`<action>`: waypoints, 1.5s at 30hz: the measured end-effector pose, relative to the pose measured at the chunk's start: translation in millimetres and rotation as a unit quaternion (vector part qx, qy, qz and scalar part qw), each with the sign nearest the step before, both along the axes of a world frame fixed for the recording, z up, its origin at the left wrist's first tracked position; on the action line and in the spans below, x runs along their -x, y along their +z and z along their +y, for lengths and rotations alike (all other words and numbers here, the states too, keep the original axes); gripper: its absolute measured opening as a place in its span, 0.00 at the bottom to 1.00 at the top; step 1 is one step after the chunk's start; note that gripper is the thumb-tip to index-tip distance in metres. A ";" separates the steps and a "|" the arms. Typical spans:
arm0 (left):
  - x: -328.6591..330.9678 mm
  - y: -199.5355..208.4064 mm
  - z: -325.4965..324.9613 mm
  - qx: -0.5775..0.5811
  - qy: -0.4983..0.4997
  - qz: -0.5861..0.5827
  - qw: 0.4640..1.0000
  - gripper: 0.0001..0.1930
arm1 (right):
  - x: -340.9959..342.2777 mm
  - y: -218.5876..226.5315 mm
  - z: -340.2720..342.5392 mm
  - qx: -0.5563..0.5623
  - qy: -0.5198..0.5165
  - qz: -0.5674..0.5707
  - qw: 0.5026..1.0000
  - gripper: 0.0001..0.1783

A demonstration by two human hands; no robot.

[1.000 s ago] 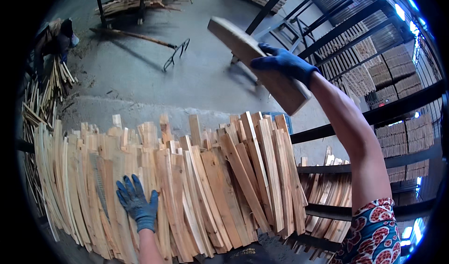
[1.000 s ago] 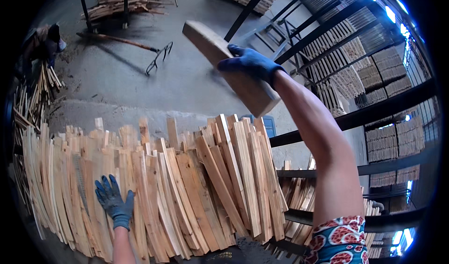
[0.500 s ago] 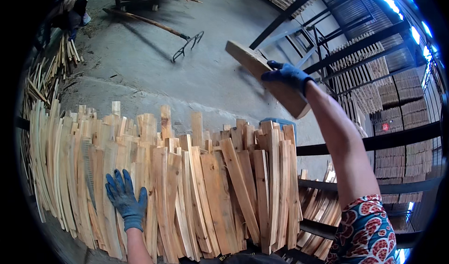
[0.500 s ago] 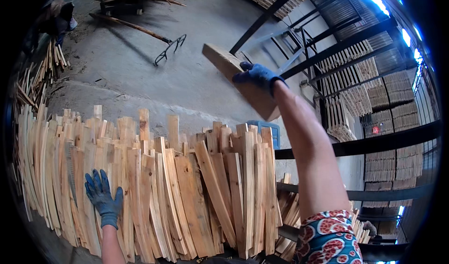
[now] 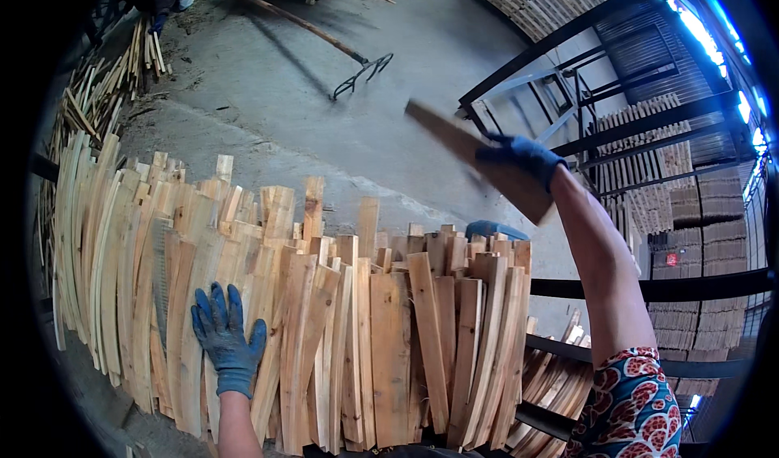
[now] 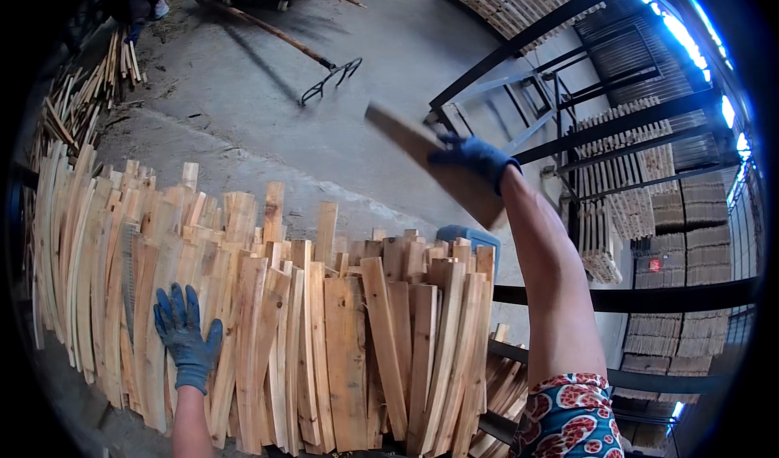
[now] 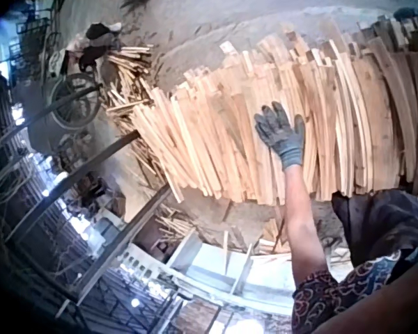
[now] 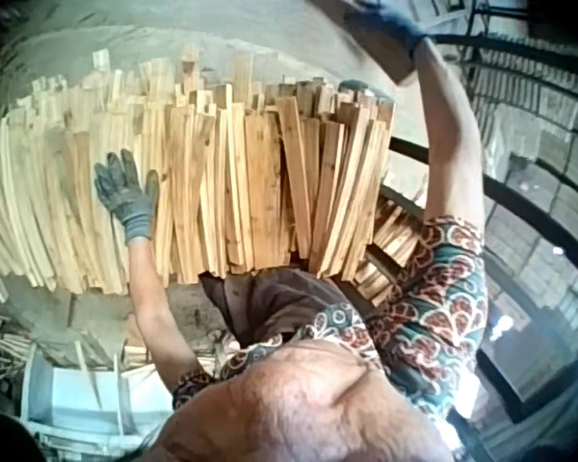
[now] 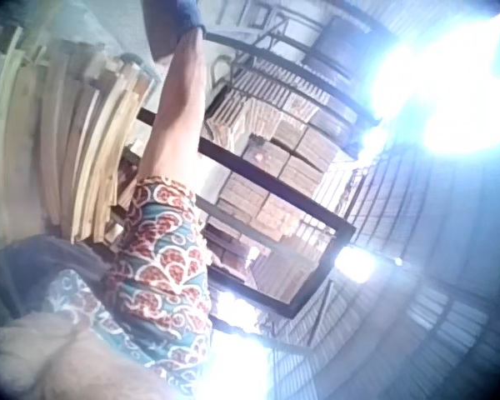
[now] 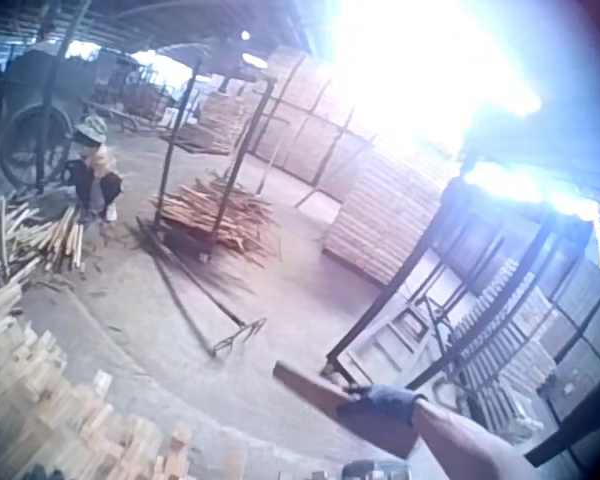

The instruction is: The person picks up wooden planks from a pile on the floor and stacks them onto a metal rack. They handle the planks one by one or in small groups, arranging them neatly on the rack.

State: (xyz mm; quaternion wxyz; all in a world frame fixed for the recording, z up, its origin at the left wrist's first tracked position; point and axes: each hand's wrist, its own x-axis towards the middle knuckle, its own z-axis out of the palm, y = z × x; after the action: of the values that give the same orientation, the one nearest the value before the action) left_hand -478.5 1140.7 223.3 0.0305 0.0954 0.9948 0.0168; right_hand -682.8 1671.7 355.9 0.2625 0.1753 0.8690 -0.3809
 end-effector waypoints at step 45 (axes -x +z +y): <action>3.0 -3.4 -6.9 -0.122 -0.014 -0.006 0.992 0.35 | 31.0 -144.5 -213.9 0.082 0.148 -0.208 0.963 0.45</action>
State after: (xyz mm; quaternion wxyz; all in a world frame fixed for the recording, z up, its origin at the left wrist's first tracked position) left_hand -481.5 1133.8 219.9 0.0249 0.1120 0.9837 0.1382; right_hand -713.8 1457.8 211.4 0.5043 0.0980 0.7774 -0.3628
